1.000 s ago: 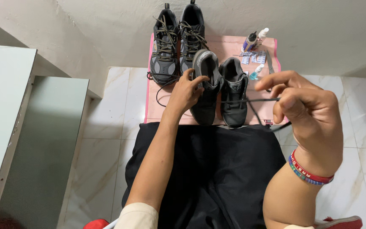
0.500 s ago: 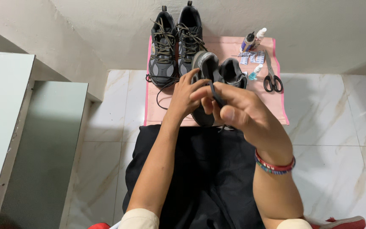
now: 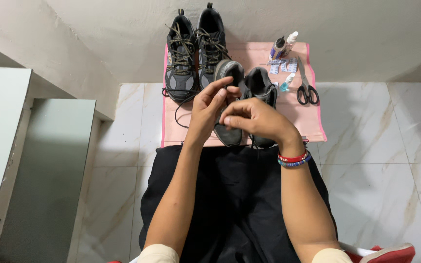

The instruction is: The person laces a pair of black sneakers by threading the laces through the eyelets and tying them. They handle the shoes on their lap, adjusting the laces and tightening the fit.

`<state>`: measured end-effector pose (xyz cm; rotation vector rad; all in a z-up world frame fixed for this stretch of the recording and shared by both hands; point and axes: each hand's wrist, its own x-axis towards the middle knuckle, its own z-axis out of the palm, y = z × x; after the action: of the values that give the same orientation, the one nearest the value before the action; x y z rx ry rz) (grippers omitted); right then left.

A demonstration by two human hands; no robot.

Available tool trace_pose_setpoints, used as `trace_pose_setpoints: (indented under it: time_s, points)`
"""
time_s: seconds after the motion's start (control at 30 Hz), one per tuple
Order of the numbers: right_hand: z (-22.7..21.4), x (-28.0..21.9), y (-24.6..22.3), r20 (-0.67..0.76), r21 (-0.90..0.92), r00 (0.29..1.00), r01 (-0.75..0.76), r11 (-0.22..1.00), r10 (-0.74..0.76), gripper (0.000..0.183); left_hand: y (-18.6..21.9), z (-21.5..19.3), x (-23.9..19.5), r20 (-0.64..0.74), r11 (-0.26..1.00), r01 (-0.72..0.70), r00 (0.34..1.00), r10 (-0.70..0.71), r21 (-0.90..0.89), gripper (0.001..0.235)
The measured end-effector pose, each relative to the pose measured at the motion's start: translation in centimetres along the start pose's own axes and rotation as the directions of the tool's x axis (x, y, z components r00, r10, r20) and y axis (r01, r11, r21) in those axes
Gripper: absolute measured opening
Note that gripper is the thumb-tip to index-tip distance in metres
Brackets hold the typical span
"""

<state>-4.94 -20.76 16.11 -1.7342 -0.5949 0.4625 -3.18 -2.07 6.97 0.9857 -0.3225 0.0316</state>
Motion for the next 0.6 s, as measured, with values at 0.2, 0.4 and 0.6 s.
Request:
trace_pose_setpoints:
  time_s: [0.2, 0.4, 0.6]
  points:
    - [-0.4, -0.4, 2.9, 0.100, -0.046, 0.975, -0.194, 0.980, 0.198, 0.014, -1.6, -2.3, 0.3, -0.084, 0.985, 0.065, 0.993, -0.079, -0.158, 0.028]
    - [-1.4, 0.5, 7.8, -0.092, 0.015, 0.976, -0.197, 0.980, 0.197, 0.018, -0.9, -3.7, -0.4, -0.072, 0.996, 0.019, 0.997, -0.014, 0.081, 0.042]
    - [-2.6, 1.2, 14.3, -0.352, 0.092, 0.898, -0.249, 0.964, 0.266, 0.026, -3.5, -5.5, -1.2, -0.152, 0.692, 0.189, 0.982, -0.115, 0.696, 0.016]
